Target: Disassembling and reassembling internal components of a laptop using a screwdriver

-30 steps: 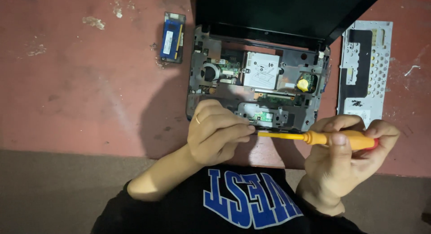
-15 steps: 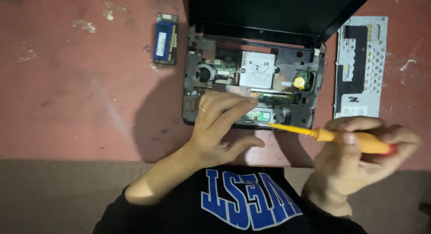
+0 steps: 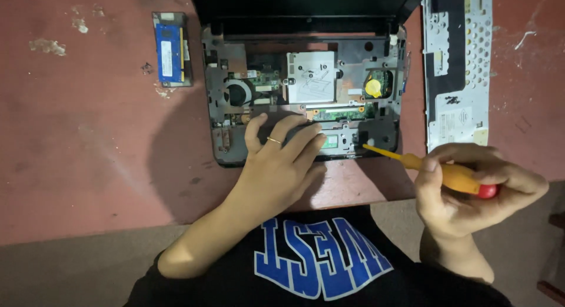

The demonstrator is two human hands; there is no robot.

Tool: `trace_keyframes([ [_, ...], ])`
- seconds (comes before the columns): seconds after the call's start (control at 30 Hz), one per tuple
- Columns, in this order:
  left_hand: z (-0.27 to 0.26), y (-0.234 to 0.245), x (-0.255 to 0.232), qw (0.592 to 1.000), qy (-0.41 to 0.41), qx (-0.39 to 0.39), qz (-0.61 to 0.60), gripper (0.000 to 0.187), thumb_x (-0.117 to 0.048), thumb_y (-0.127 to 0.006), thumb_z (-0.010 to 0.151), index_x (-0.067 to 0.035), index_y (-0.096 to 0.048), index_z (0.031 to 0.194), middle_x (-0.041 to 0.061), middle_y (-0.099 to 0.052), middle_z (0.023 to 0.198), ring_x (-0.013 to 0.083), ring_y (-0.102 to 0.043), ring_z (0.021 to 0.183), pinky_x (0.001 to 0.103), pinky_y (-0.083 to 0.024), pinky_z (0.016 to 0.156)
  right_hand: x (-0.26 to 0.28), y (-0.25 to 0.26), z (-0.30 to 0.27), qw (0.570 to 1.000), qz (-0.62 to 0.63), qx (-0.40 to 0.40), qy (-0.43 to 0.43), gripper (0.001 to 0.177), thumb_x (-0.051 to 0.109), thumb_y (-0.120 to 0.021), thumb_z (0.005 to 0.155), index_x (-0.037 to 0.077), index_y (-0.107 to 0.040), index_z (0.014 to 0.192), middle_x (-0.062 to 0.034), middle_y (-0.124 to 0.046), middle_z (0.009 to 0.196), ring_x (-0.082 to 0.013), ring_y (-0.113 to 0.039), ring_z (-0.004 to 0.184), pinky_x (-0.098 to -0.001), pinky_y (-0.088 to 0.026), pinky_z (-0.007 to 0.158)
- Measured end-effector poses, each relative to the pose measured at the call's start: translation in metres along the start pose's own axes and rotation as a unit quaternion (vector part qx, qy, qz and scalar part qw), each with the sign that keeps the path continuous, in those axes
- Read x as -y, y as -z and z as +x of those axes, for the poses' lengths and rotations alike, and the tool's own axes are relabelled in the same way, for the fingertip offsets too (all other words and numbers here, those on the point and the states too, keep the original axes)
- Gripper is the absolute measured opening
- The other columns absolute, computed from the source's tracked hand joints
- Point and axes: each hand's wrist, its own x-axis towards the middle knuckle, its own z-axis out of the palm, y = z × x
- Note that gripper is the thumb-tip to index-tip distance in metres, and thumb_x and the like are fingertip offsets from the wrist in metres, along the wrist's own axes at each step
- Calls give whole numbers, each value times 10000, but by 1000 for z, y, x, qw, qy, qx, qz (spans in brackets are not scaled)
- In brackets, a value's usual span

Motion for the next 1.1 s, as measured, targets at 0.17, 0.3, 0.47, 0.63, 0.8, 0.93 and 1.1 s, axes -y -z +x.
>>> trace_keyframes([
  [0.17, 1, 1, 0, 1000, -1, -7, -9, 376, -323, -792, 863, -94, -671, 1136, 19, -563, 1253, 267, -496, 1233, 571, -222, 1050, 6, 1, 6, 999, -34, 28, 20, 445, 18, -657, 921, 82, -227, 1018, -169, -554, 705, -287, -606, 604, -289, -351, 522],
  [0.3, 1, 1, -1, 1000, 2, -5, 8, 402, -345, -832, 824, -117, -698, 1126, 1, -577, 1240, 253, -506, 1225, 555, -220, 1050, 11, 1, 11, 998, -2, 59, 30, 441, -49, -620, 907, 73, -207, 1005, -233, -547, 719, -287, -577, 552, -306, -407, 484],
  [0.47, 1, 3, 0, 1000, 2, 1, -4, 381, -329, -799, 856, -104, -692, 1144, 15, -571, 1251, 264, -501, 1231, 574, -234, 1040, 16, 1, 12, 997, -34, 66, 12, 465, -26, -647, 916, 63, -199, 1006, -228, -560, 725, -286, -584, 570, -304, -385, 516],
  [0.63, 1, 2, 0, 1000, 1, -3, -9, 389, -320, -805, 852, -95, -686, 1146, 19, -574, 1252, 262, -499, 1232, 582, -237, 1041, 16, 3, 13, 996, -24, 77, 23, 460, -55, -635, 906, 56, -199, 1004, -244, -545, 740, -291, -578, 552, -314, -417, 496],
  [0.8, 0, 1, 0, 1000, 0, -4, -11, 378, -310, -796, 867, -91, -685, 1154, 18, -578, 1271, 274, -503, 1230, 589, -240, 1036, 14, 7, 13, 992, -37, 116, 35, 442, -87, -632, 932, 50, -218, 1003, -147, -509, 714, -272, -654, 604, -268, -476, 453],
  [0.93, 0, 2, 0, 1000, -1, -5, -8, 378, -314, -789, 877, -93, -681, 1164, 18, -578, 1264, 268, -504, 1232, 577, -231, 1044, 13, 9, 20, 988, 3, 141, 57, 483, -63, -643, 923, 94, -205, 1054, -189, -576, 755, -273, -607, 623, -265, -422, 473],
  [1.1, 1, 4, 0, 1000, 0, 3, -5, 363, -300, -776, 885, -84, -680, 1160, 23, -566, 1270, 271, -494, 1232, 593, -238, 1043, 23, 27, 56, 889, -182, 415, 70, 452, 474, -583, 837, 27, -637, 795, -149, -679, 1015, -275, -665, 931, -362, -575, 787],
])
